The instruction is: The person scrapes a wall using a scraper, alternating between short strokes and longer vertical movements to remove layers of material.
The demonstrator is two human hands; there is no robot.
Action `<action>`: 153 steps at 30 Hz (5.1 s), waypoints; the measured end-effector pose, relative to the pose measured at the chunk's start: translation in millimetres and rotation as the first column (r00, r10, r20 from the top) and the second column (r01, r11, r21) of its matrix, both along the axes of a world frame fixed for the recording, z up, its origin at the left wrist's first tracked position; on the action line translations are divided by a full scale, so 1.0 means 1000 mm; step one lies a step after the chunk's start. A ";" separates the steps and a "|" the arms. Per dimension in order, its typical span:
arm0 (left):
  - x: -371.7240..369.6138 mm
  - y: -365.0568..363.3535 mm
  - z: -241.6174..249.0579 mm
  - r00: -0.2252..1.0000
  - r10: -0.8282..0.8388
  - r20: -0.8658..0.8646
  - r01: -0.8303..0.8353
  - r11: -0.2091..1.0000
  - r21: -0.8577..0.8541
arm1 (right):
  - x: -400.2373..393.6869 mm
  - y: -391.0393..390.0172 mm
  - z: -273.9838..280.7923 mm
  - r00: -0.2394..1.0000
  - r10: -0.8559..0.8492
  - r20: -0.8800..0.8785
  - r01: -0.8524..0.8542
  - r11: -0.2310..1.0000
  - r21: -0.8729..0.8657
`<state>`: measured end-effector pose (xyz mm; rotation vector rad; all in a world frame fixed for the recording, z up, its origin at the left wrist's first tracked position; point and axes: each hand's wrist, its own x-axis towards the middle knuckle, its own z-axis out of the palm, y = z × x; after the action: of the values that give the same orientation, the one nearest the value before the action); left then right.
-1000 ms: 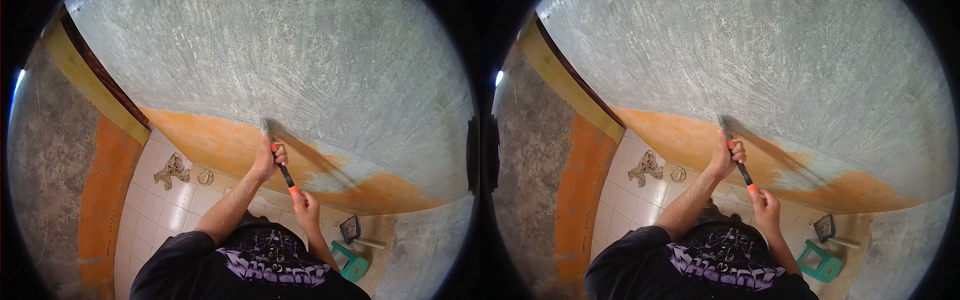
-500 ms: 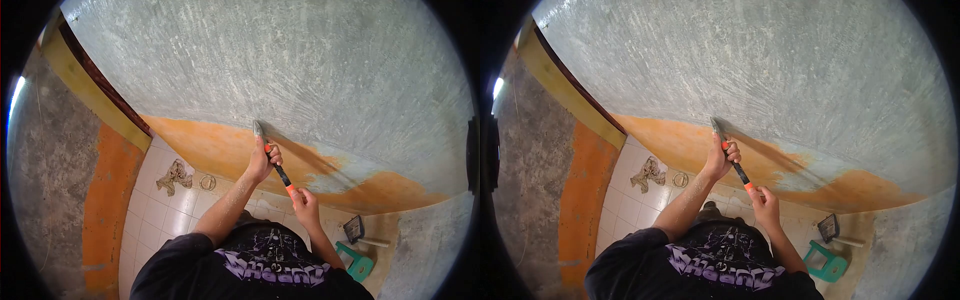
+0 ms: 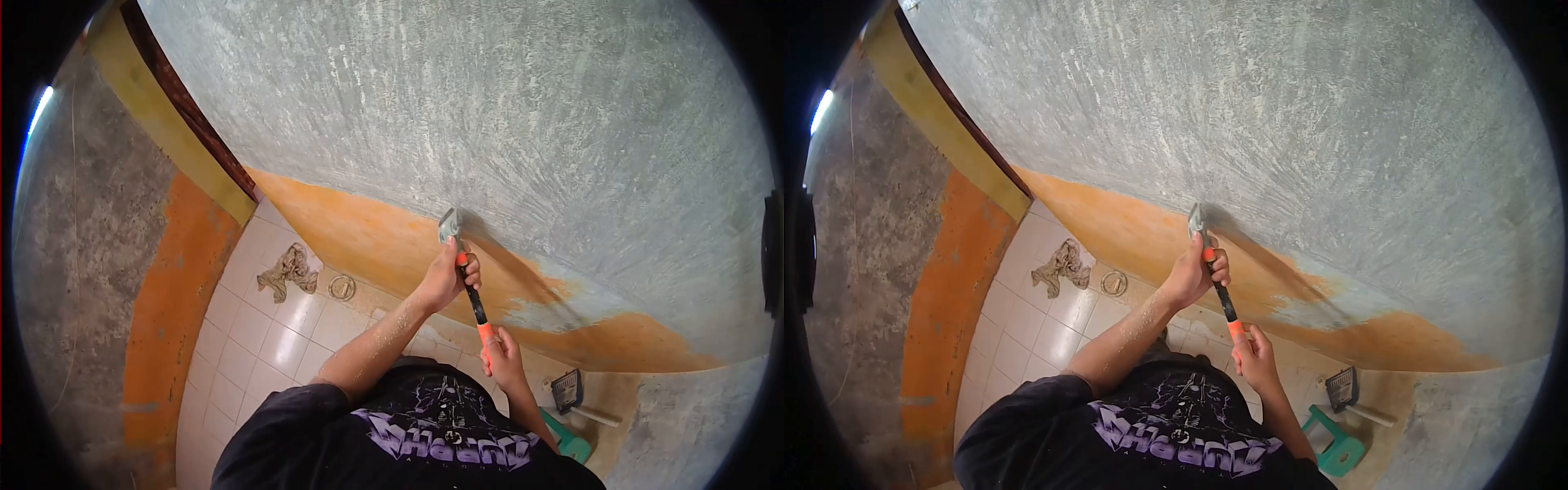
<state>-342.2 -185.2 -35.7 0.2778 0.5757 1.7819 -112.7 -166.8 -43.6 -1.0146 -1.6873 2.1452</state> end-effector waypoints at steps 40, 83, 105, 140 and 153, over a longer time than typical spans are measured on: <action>-0.003 0.002 -0.008 0.989 -0.083 0.120 0.073 0.994 0.085 | -0.012 -0.039 0.000 0.967 -0.250 0.053 0.244 0.964 0.108; -0.021 -0.004 -0.011 0.977 -0.148 0.156 0.126 0.982 0.143 | -0.025 -0.037 0.010 0.943 -0.312 0.120 0.249 0.896 0.368; -0.053 -0.012 -0.020 0.989 -0.043 0.139 0.024 0.991 0.134 | -0.055 -0.038 0.014 0.962 -0.238 0.134 0.175 0.914 0.366; -0.128 -0.043 -0.031 0.970 0.198 0.139 -0.215 0.969 0.121 | -0.138 -0.044 -0.007 0.988 -0.097 0.122 0.018 0.848 0.530; -0.067 -0.026 -0.010 0.996 0.048 0.078 -0.052 0.997 0.049 | -0.072 -0.032 -0.007 0.999 0.010 0.041 -0.013 0.996 0.090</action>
<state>-408.9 -211.1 -45.9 0.2301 0.4866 1.8490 -184.9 -199.0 -50.9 -1.0324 -1.7957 2.0476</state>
